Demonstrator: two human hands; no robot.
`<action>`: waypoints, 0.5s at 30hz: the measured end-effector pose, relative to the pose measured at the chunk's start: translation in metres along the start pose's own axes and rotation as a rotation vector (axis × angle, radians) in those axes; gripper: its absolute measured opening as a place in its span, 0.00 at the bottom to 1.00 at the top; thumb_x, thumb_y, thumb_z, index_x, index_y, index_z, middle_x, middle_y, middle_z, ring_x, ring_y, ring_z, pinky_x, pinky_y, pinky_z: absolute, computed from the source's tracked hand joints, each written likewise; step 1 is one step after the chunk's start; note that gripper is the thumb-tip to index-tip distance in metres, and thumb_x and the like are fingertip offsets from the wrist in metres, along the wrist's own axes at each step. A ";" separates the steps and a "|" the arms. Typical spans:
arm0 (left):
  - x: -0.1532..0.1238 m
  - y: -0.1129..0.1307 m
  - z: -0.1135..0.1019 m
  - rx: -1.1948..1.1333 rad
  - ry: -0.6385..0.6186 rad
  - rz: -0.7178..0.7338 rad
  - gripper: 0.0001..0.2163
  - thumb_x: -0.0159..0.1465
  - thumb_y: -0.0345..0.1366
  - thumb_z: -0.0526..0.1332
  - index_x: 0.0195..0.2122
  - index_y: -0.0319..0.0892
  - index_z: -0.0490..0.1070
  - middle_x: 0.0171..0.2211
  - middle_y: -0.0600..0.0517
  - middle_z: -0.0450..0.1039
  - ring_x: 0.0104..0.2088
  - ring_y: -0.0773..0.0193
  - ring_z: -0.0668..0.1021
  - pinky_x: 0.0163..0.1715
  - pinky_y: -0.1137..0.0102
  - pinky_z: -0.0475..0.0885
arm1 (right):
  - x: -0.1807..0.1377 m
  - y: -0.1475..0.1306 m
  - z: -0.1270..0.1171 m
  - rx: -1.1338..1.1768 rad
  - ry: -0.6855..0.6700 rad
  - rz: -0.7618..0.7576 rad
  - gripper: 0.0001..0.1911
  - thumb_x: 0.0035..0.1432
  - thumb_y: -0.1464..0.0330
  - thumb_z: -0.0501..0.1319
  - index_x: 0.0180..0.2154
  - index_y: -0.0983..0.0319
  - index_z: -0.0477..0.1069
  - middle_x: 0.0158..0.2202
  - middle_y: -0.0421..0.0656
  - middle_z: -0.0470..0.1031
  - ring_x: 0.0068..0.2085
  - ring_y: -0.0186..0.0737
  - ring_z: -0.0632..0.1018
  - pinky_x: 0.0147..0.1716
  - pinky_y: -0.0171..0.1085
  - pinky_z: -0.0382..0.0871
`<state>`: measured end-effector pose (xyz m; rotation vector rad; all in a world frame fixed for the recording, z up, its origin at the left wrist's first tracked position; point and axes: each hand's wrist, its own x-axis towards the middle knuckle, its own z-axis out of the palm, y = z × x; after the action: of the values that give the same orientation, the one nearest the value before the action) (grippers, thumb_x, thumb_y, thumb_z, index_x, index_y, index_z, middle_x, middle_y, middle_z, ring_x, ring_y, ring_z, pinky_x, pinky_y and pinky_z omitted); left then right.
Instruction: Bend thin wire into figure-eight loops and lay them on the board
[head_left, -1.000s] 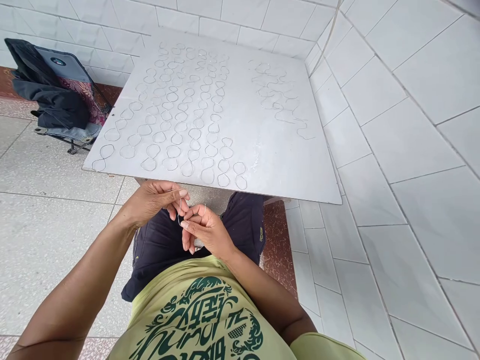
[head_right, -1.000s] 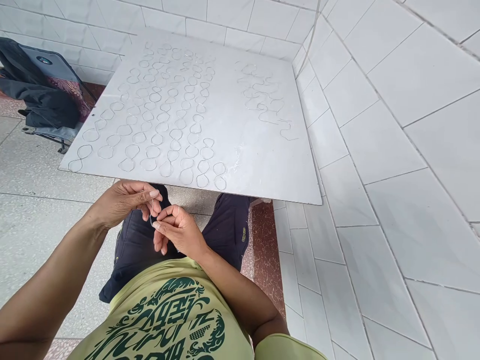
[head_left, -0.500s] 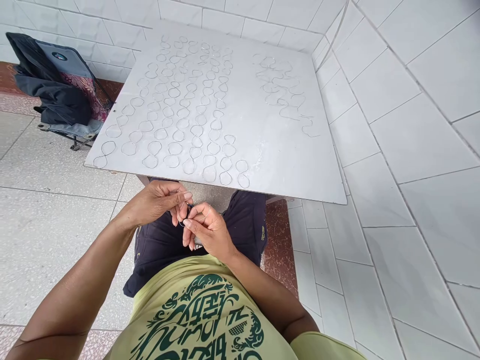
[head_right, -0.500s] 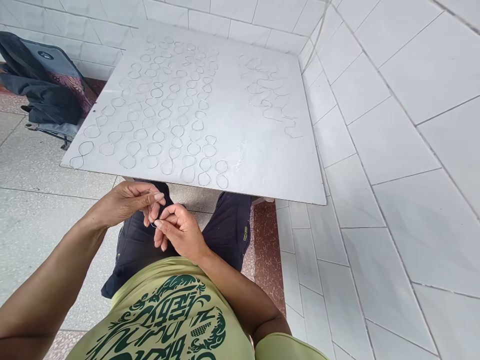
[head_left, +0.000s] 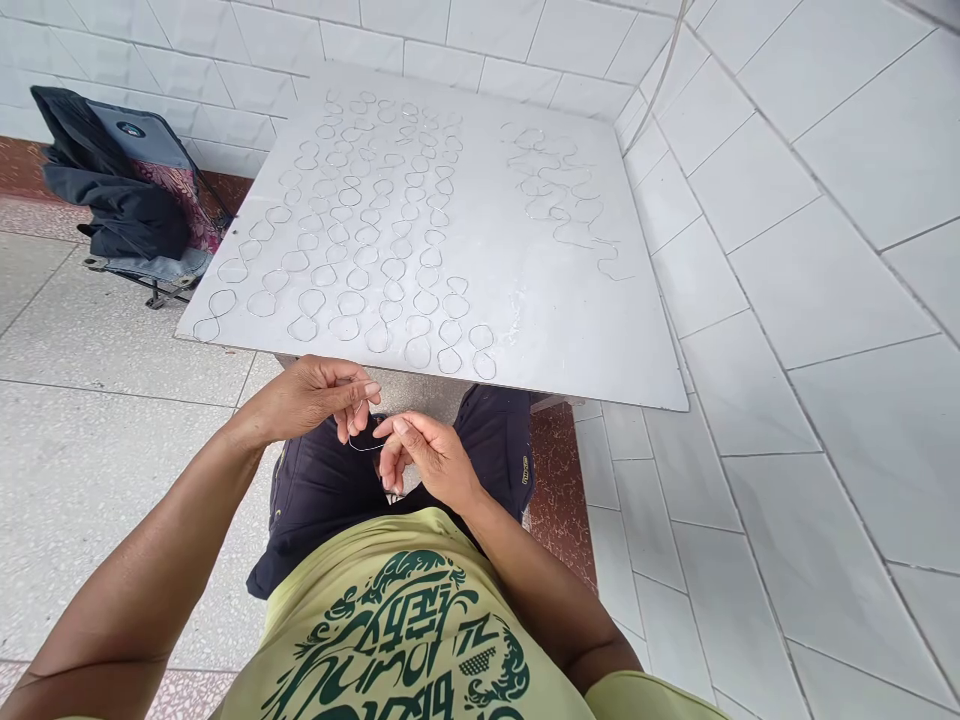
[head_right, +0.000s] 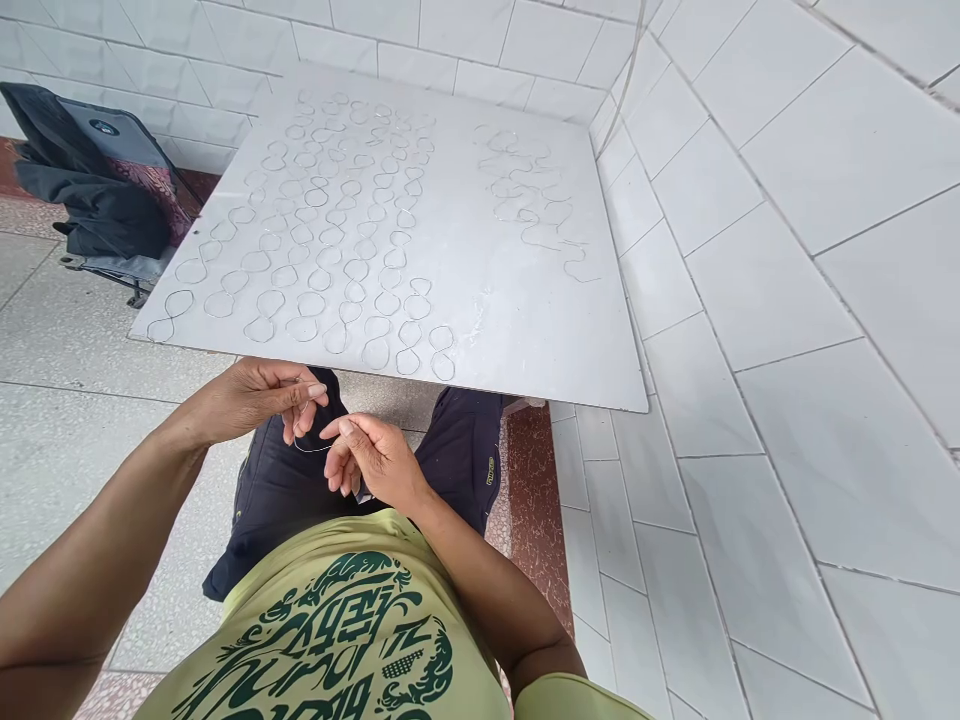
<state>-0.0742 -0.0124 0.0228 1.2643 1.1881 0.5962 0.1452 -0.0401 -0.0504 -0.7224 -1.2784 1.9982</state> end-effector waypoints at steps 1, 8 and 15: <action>0.001 -0.002 0.000 -0.005 -0.010 -0.002 0.17 0.65 0.52 0.68 0.35 0.41 0.79 0.25 0.49 0.80 0.23 0.62 0.81 0.23 0.70 0.77 | 0.000 0.000 0.000 -0.015 -0.006 -0.008 0.23 0.72 0.49 0.54 0.48 0.61 0.73 0.26 0.39 0.77 0.23 0.35 0.78 0.23 0.33 0.72; 0.005 -0.007 -0.001 -0.029 -0.036 -0.004 0.17 0.66 0.52 0.66 0.38 0.41 0.80 0.25 0.49 0.79 0.23 0.62 0.81 0.23 0.70 0.77 | 0.001 0.001 -0.003 -0.045 -0.001 0.002 0.24 0.72 0.49 0.55 0.49 0.63 0.74 0.27 0.41 0.78 0.25 0.38 0.80 0.23 0.34 0.72; -0.002 0.007 0.006 0.186 0.114 0.089 0.18 0.68 0.50 0.64 0.28 0.42 0.77 0.25 0.50 0.78 0.24 0.64 0.79 0.25 0.71 0.77 | 0.007 0.005 -0.010 -0.318 0.221 0.040 0.25 0.69 0.48 0.58 0.30 0.61 0.70 0.19 0.37 0.71 0.17 0.30 0.71 0.18 0.29 0.63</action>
<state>-0.0682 -0.0150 0.0290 1.4622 1.3105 0.6409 0.1475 -0.0309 -0.0598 -1.0946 -1.4696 1.7060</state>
